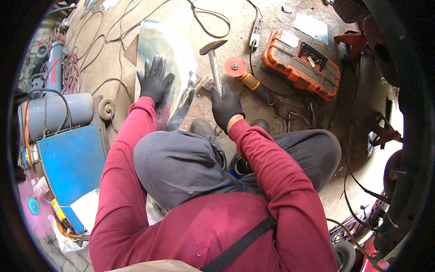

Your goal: The person sits on the floor and uses a hammer and dolly to shape a curved metal sheet. They repeatedly strike the sheet, flip it, and test its fit against a car hood before removing it.

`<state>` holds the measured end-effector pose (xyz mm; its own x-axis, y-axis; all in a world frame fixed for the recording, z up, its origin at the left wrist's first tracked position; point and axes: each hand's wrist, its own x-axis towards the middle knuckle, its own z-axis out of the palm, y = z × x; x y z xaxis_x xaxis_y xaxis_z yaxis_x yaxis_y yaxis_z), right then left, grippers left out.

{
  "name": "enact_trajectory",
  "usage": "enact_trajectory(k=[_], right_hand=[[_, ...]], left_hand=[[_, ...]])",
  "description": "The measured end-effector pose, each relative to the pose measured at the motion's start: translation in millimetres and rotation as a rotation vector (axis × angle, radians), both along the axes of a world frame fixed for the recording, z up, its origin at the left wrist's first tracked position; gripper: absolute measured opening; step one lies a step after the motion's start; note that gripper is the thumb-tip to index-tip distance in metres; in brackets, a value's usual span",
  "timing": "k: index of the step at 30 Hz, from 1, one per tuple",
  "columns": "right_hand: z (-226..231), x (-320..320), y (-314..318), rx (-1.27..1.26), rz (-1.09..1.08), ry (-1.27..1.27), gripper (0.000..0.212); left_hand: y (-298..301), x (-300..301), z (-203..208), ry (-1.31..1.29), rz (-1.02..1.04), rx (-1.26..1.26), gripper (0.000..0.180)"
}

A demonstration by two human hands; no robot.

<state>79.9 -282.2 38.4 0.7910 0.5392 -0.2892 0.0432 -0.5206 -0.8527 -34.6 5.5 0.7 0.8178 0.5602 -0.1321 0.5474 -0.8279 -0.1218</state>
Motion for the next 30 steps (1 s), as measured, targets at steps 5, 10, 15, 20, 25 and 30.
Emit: enact_trajectory(k=[5,10,15,20,25,30], right_hand=[[19.3,14.6,12.0,0.286,-0.135,0.049,0.035],[-10.1,16.1,8.0,0.157,-0.081,0.024,0.043],[-16.7,28.3,11.9,-0.099,-0.006,0.037,0.048],[-21.0,-5.6,8.4,0.193,-0.167,-0.298,0.042],[-24.9,23.3,4.9,-0.255,0.096,0.078,0.05],[-6.3,26.1,5.6,0.05,-0.071,0.065,0.048]], left_hand=[[-4.0,19.0,-4.2,-0.024,0.219,0.049,0.084],[-0.8,35.2,0.2,-0.059,0.211,0.053,0.082],[6.5,30.5,-7.2,-0.051,0.236,0.071,0.083],[-3.0,41.2,1.3,-0.047,0.253,0.034,0.083],[8.5,23.8,-5.2,-0.026,0.174,0.074,0.083],[-6.7,-7.0,-0.1,-0.031,0.028,-0.014,0.083]])
